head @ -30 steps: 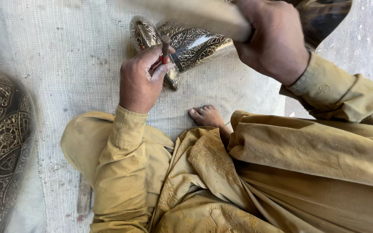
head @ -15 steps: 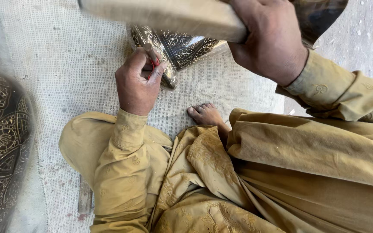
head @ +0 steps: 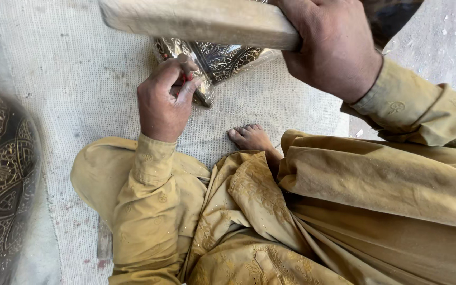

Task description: The person sits on a floor mat and uses a wooden mallet to strike a metal chisel held against a polished brass vessel, creating or refining engraved patterns. The person repeatedly repositions the chisel and strikes it to work on different sections of the vessel's surface.

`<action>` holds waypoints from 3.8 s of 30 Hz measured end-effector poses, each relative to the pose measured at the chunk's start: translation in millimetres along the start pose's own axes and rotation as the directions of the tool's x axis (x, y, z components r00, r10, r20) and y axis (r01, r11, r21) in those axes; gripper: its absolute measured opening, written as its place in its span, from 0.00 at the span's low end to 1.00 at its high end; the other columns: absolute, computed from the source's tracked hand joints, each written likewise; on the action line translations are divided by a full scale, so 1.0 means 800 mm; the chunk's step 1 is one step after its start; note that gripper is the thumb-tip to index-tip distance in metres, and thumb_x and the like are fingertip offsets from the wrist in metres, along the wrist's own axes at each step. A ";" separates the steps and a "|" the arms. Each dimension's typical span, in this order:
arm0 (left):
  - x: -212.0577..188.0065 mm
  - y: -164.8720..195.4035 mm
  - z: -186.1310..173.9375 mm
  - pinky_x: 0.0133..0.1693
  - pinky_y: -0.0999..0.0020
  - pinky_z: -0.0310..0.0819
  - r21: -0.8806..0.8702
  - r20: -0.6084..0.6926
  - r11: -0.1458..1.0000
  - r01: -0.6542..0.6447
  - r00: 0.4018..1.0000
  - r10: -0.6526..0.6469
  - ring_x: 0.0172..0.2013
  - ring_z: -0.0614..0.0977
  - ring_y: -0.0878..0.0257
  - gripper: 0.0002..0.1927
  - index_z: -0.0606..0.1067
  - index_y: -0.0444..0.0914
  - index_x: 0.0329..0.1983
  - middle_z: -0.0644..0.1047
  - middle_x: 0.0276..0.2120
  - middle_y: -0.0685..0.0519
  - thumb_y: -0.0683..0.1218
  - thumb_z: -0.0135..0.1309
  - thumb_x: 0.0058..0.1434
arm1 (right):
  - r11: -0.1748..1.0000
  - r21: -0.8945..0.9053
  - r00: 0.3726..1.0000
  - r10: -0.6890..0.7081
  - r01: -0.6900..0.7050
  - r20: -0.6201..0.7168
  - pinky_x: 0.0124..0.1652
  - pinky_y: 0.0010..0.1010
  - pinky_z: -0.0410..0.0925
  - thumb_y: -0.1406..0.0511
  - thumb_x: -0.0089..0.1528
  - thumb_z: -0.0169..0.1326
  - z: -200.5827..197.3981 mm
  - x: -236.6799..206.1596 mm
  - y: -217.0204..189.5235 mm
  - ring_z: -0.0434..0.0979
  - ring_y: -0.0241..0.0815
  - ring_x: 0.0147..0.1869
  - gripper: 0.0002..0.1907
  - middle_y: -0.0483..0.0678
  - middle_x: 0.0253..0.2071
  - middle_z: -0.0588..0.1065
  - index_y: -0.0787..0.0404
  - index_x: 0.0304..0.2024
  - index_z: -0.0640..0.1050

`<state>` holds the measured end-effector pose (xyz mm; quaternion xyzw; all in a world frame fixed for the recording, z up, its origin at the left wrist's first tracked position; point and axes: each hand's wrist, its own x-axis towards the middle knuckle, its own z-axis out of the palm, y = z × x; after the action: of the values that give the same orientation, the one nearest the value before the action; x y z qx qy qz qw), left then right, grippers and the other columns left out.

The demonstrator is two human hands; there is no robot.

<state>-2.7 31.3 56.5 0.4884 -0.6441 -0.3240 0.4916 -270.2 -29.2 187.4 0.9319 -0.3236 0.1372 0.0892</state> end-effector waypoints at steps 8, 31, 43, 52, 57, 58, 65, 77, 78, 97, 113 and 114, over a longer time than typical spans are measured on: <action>0.004 0.003 -0.004 0.40 0.69 0.81 0.035 0.079 0.999 0.010 0.997 -0.013 0.39 0.87 0.62 0.15 0.79 0.36 0.54 0.83 0.45 0.48 0.37 0.65 0.65 | 0.988 0.097 0.985 0.105 -0.119 0.137 0.38 0.42 0.76 0.69 0.56 0.65 0.010 -0.011 0.002 0.81 0.54 0.37 0.17 0.54 0.38 0.78 0.63 0.47 0.77; -0.005 -0.010 0.002 0.39 0.62 0.79 0.187 -0.009 0.967 -0.173 0.984 0.178 0.37 0.84 0.55 0.13 0.78 0.34 0.48 0.81 0.37 0.48 0.38 0.67 0.63 | 0.999 0.022 0.999 -0.026 0.026 0.021 0.40 0.38 0.73 0.71 0.62 0.62 0.002 -0.007 0.003 0.80 0.49 0.41 0.16 0.50 0.37 0.76 0.64 0.52 0.76; -0.015 -0.022 0.010 0.36 0.68 0.82 0.112 -0.047 0.993 -0.028 0.998 0.034 0.35 0.87 0.58 0.12 0.74 0.33 0.39 0.81 0.38 0.48 0.40 0.69 0.64 | 0.990 -0.134 0.997 -0.045 0.053 0.059 0.36 0.35 0.69 0.70 0.67 0.61 -0.005 0.001 -0.004 0.77 0.41 0.37 0.10 0.48 0.36 0.75 0.61 0.50 0.76; -0.008 -0.007 0.001 0.40 0.64 0.80 0.188 0.049 0.980 -0.070 0.997 0.062 0.37 0.85 0.57 0.11 0.79 0.35 0.46 0.82 0.37 0.49 0.38 0.69 0.63 | 1.000 -0.021 1.000 -0.012 0.012 0.027 0.36 0.38 0.72 0.71 0.62 0.63 -0.004 -0.009 -0.003 0.79 0.47 0.39 0.13 0.49 0.36 0.75 0.63 0.50 0.77; -0.005 0.001 0.000 0.41 0.67 0.82 0.051 0.085 0.999 -0.005 0.996 0.000 0.41 0.87 0.60 0.11 0.78 0.36 0.49 0.82 0.43 0.50 0.38 0.65 0.65 | 0.984 0.164 0.998 0.067 -0.067 0.007 0.43 0.39 0.74 0.72 0.64 0.60 0.007 -0.011 -0.004 0.80 0.49 0.42 0.13 0.52 0.41 0.76 0.64 0.51 0.75; -0.003 0.001 -0.001 0.42 0.67 0.82 0.042 0.090 0.999 -0.025 0.996 0.021 0.42 0.87 0.60 0.11 0.78 0.36 0.50 0.82 0.44 0.50 0.37 0.65 0.66 | 0.997 0.046 0.995 0.057 -0.061 0.083 0.40 0.39 0.74 0.71 0.65 0.62 0.008 -0.011 -0.003 0.80 0.49 0.40 0.11 0.51 0.39 0.77 0.64 0.48 0.76; -0.002 0.003 -0.005 0.43 0.67 0.82 0.035 0.114 0.999 -0.010 0.993 0.006 0.42 0.87 0.60 0.15 0.78 0.36 0.54 0.82 0.44 0.48 0.36 0.62 0.64 | 0.968 0.209 0.990 0.123 -0.136 0.074 0.43 0.40 0.75 0.70 0.61 0.61 0.016 -0.022 -0.001 0.81 0.52 0.44 0.16 0.53 0.40 0.77 0.65 0.50 0.74; -0.015 -0.024 0.009 0.40 0.61 0.79 0.159 0.045 0.984 -0.083 0.996 0.076 0.37 0.85 0.53 0.12 0.78 0.35 0.47 0.82 0.37 0.48 0.42 0.68 0.64 | 0.992 0.127 1.000 -0.008 0.008 0.004 0.40 0.34 0.75 0.72 0.63 0.59 0.011 -0.011 -0.004 0.81 0.45 0.42 0.16 0.50 0.42 0.77 0.63 0.52 0.73; -0.017 -0.025 0.009 0.40 0.60 0.78 0.182 0.027 0.977 -0.108 0.994 0.105 0.37 0.84 0.52 0.11 0.78 0.35 0.45 0.82 0.37 0.47 0.41 0.68 0.64 | 0.992 0.125 1.000 -0.016 0.014 0.014 0.40 0.33 0.75 0.71 0.64 0.60 0.008 -0.007 -0.006 0.81 0.43 0.42 0.15 0.49 0.42 0.76 0.63 0.52 0.73; -0.036 -0.046 0.019 0.53 0.51 0.74 0.356 -0.033 0.910 -0.213 0.970 0.240 0.50 0.82 0.46 0.16 0.78 0.35 0.52 0.80 0.49 0.45 0.45 0.69 0.66 | 0.995 0.089 0.999 -0.047 0.048 -0.009 0.41 0.34 0.71 0.72 0.63 0.58 0.005 -0.019 0.000 0.78 0.40 0.42 0.13 0.46 0.40 0.76 0.62 0.50 0.75; -0.038 -0.049 0.020 0.40 0.59 0.80 0.383 0.008 0.858 -0.342 0.930 0.367 0.36 0.84 0.49 0.17 0.73 0.32 0.46 0.80 0.38 0.43 0.43 0.64 0.59 | 0.994 -0.040 0.995 -0.100 0.099 -0.021 0.42 0.36 0.71 0.71 0.62 0.63 -0.004 -0.021 -0.001 0.78 0.43 0.41 0.15 0.47 0.39 0.75 0.61 0.51 0.78; -0.036 -0.046 0.018 0.42 0.60 0.80 0.290 0.026 0.908 -0.302 0.951 0.307 0.38 0.85 0.51 0.14 0.73 0.35 0.47 0.81 0.39 0.47 0.42 0.64 0.64 | 0.996 0.031 0.996 -0.082 0.083 -0.045 0.42 0.36 0.71 0.72 0.61 0.61 -0.004 -0.023 -0.001 0.78 0.43 0.42 0.15 0.47 0.40 0.75 0.62 0.51 0.78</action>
<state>-3.9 45.9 9.7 0.4522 -0.7478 -0.1402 0.4654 -284.0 -17.4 184.8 0.9426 -0.2806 0.1589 0.0864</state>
